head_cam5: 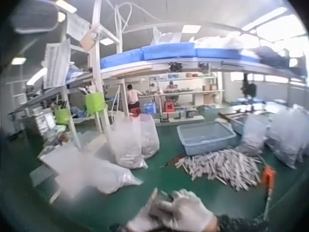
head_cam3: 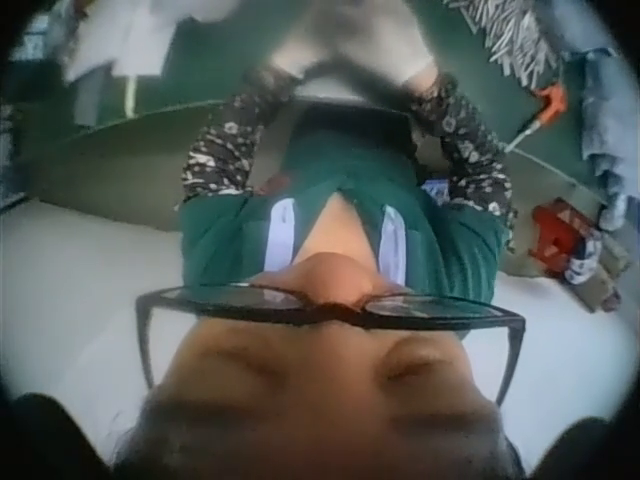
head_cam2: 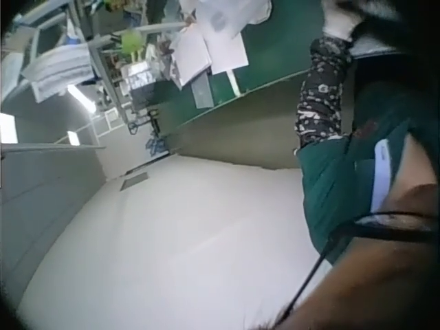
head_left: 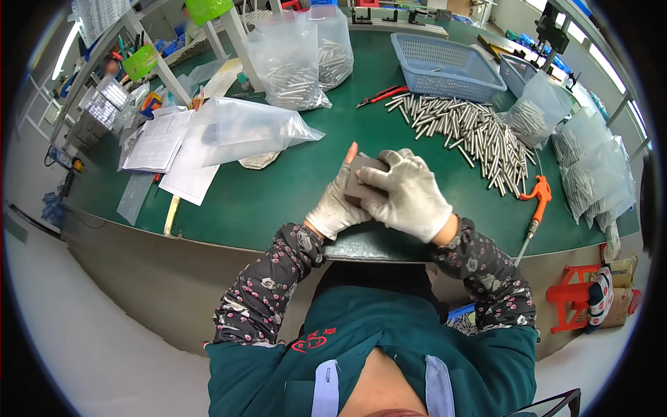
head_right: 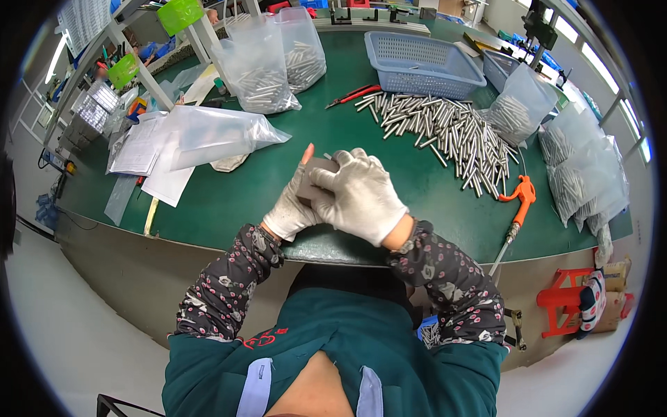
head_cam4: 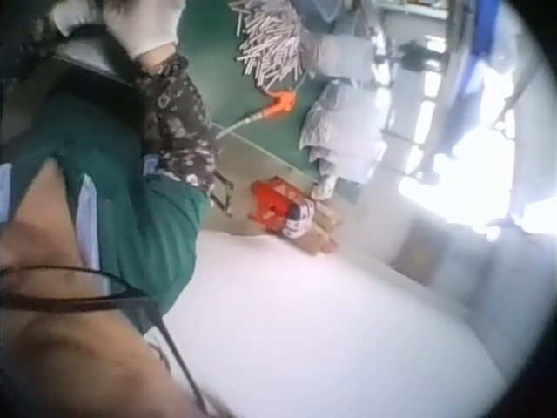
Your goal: Arranging and bundling small metal rods into a dense cylindrical pattern at a factory workbench using alignment tools and an air gun.
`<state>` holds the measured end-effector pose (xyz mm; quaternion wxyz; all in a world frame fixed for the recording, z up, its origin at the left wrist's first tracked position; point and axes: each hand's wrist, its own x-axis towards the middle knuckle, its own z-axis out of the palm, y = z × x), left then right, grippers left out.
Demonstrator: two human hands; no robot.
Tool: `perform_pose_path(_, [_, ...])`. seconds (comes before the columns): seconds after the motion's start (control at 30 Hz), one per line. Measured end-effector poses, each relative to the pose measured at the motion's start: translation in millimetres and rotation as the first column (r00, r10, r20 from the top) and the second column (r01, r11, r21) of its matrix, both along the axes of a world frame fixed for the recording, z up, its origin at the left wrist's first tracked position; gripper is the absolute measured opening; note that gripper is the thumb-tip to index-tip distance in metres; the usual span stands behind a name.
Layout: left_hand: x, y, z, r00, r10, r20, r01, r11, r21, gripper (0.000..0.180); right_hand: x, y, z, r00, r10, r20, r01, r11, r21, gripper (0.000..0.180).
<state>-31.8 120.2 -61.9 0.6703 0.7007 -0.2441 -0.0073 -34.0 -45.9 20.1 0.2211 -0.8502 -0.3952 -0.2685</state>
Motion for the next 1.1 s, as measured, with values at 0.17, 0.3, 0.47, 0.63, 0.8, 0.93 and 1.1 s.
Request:
perform_pose_path(0.17, [-2,-3,16,0.961,-0.053,-0.272,0.038,0.997,-0.062,0.110,20,-14,3,0.966,-0.258,-0.003,0.258,0.966,-0.006,0.019])
perform_pose_path(0.3, [-4,0,9,0.994,0.002,-0.114,0.003,0.999,0.042,0.110,5,-2,0,0.983,-0.176,-0.055,0.178,0.984,0.031,0.016])
perform_pose_path(0.47, [-10,-4,17,0.928,0.171,0.331,-0.268,0.924,0.273,0.110,-11,-8,4,0.999,-0.019,0.034,0.016,0.996,0.084,0.016])
perform_pose_path(0.63, [-6,-2,11,0.986,0.155,0.061,-0.167,0.926,0.338,0.109,10,-30,1,0.905,-0.410,-0.115,0.410,0.912,-0.028,0.025])
perform_pose_path(0.8, [-7,-4,26,0.918,0.181,0.353,-0.334,0.832,0.442,0.104,3,-22,-8,0.940,-0.341,0.016,0.341,0.939,-0.051,0.022])
perform_pose_path(0.93, [4,1,2,0.999,0.034,-0.003,-0.034,0.999,-0.010,0.107,-7,-12,5,0.998,-0.069,-0.005,0.069,0.993,0.098,0.025])
perform_pose_path(1.1, [-3,-3,14,0.972,0.002,-0.233,0.021,0.995,0.093,0.109,9,-37,-10,0.920,-0.391,0.006,0.391,0.920,0.007,0.024])
